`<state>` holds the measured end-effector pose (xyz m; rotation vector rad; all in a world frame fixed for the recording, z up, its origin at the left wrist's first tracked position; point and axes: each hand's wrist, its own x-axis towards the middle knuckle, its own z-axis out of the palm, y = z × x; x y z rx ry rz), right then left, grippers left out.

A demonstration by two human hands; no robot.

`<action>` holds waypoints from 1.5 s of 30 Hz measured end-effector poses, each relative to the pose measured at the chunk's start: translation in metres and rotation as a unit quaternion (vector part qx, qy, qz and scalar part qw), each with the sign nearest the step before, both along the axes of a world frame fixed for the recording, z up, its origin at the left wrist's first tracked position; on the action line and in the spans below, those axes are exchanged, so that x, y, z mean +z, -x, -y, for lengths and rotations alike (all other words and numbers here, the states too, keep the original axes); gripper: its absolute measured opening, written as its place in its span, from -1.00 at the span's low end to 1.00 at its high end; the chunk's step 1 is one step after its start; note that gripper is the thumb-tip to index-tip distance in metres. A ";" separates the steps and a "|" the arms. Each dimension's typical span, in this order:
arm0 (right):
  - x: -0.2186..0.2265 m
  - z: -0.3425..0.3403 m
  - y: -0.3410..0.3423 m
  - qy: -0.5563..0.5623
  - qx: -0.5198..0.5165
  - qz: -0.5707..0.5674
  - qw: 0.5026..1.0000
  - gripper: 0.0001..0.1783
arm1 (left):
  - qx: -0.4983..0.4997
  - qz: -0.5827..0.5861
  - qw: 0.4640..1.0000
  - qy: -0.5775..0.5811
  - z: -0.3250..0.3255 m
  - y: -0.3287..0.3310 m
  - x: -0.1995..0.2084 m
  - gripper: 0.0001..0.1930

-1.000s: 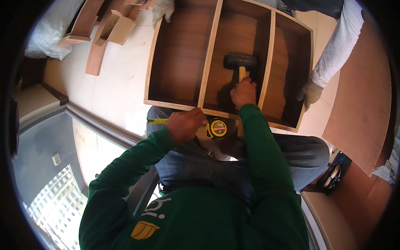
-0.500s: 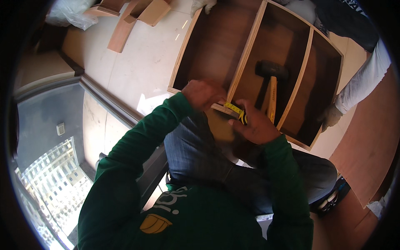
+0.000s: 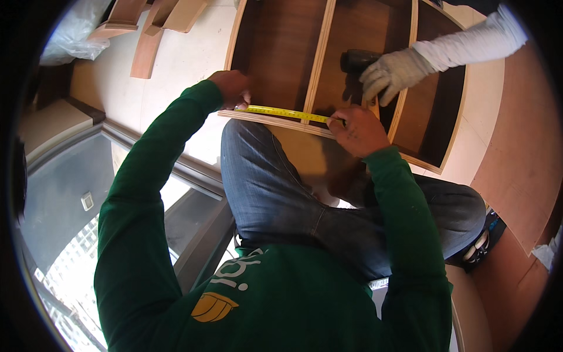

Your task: The person measures and marks a wooden cabinet frame using a tape measure and pencil. They then use a set square to draw straight lines on the wood. Another person assists by holding the frame and using a hammer.

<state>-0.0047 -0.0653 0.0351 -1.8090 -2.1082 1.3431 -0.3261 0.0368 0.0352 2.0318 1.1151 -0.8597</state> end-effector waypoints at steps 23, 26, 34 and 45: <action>-0.021 -0.002 0.034 0.035 0.014 0.063 0.997 -0.73 | -0.012 -0.030 0.996 -0.088 0.014 0.023 -0.001 -0.84; -0.020 0.001 0.039 0.017 0.011 0.060 0.998 -0.73 | -0.029 -0.039 0.996 -0.073 0.010 0.019 -0.003 -0.86; -0.022 0.000 0.041 0.017 0.016 0.064 0.998 -0.70 | 0.043 -0.038 0.998 -0.009 0.005 0.019 -0.009 -0.80; -0.018 -0.005 0.042 0.045 0.006 0.053 0.998 -0.71 | 0.098 -0.050 0.994 -0.020 0.014 0.028 -0.003 -0.84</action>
